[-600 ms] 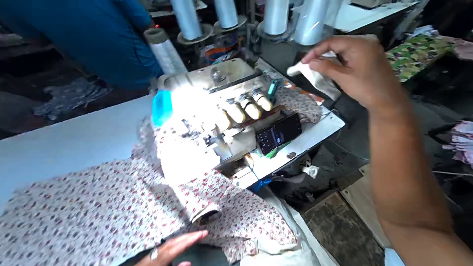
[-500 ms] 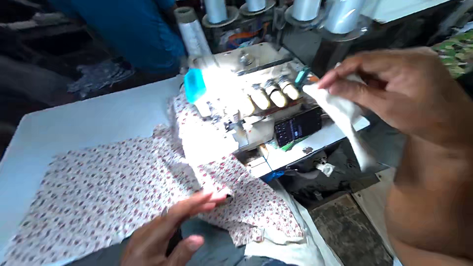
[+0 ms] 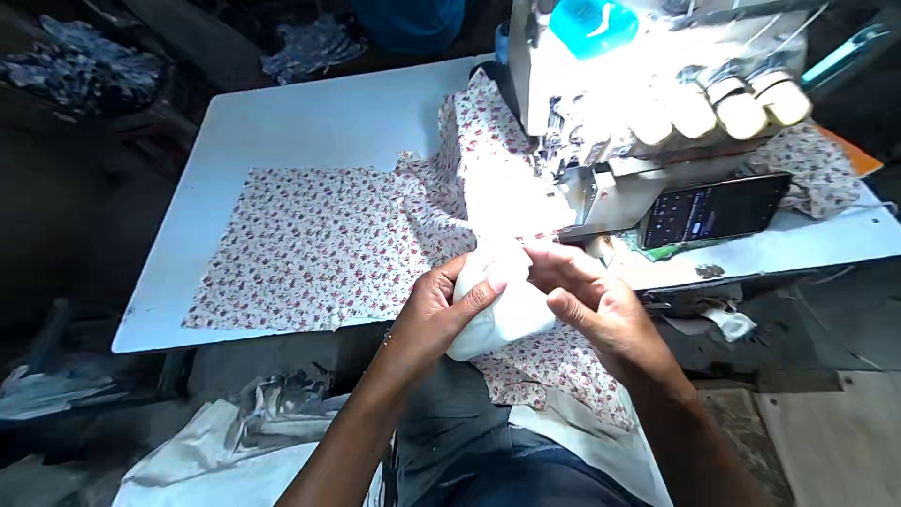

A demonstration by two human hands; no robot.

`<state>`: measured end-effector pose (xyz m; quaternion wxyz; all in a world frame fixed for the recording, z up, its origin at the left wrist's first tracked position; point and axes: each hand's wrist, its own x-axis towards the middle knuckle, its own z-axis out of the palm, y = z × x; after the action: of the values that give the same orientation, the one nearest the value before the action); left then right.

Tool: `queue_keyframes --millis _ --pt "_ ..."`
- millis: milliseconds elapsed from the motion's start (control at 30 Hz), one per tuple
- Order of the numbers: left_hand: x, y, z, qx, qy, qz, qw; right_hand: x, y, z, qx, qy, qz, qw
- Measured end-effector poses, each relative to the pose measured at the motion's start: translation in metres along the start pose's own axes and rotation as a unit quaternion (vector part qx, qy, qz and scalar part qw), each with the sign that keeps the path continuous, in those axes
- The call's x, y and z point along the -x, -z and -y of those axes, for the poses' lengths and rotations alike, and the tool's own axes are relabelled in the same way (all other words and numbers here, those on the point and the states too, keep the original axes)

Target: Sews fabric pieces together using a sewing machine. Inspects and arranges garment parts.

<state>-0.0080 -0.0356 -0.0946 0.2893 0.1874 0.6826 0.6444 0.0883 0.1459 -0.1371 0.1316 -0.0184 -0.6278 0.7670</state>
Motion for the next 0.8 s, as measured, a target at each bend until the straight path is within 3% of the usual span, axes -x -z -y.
queue_keyframes --millis 133,333,433,533,600,667,800 --pt "0.004 0.007 0.006 0.044 0.002 -0.034 0.998 0.007 -0.018 -0.018 -0.085 -0.043 -0.01 0.995" --pt "0.002 0.011 0.008 0.058 -0.007 -0.067 0.996 0.003 -0.024 -0.017 0.02 0.031 -0.057 0.998" --pt "0.0 0.015 0.009 0.021 -0.025 -0.078 0.996 0.006 -0.026 -0.017 0.043 0.041 -0.052 0.997" --pt "-0.001 0.024 0.011 -0.094 -0.1 -0.087 0.987 0.011 -0.031 -0.019 0.071 0.047 -0.045 0.995" --pt "0.0 0.03 0.0 -0.231 -0.178 -0.093 0.952 0.018 -0.036 -0.021 0.104 0.074 -0.043 0.991" --pt "-0.004 0.032 -0.024 -0.358 -0.271 -0.068 0.891 0.027 -0.041 -0.017 0.126 0.122 -0.058 0.983" --pt "-0.052 0.016 -0.053 -0.466 -0.421 0.03 0.778 0.019 -0.038 -0.027 0.158 0.168 -0.182 0.956"
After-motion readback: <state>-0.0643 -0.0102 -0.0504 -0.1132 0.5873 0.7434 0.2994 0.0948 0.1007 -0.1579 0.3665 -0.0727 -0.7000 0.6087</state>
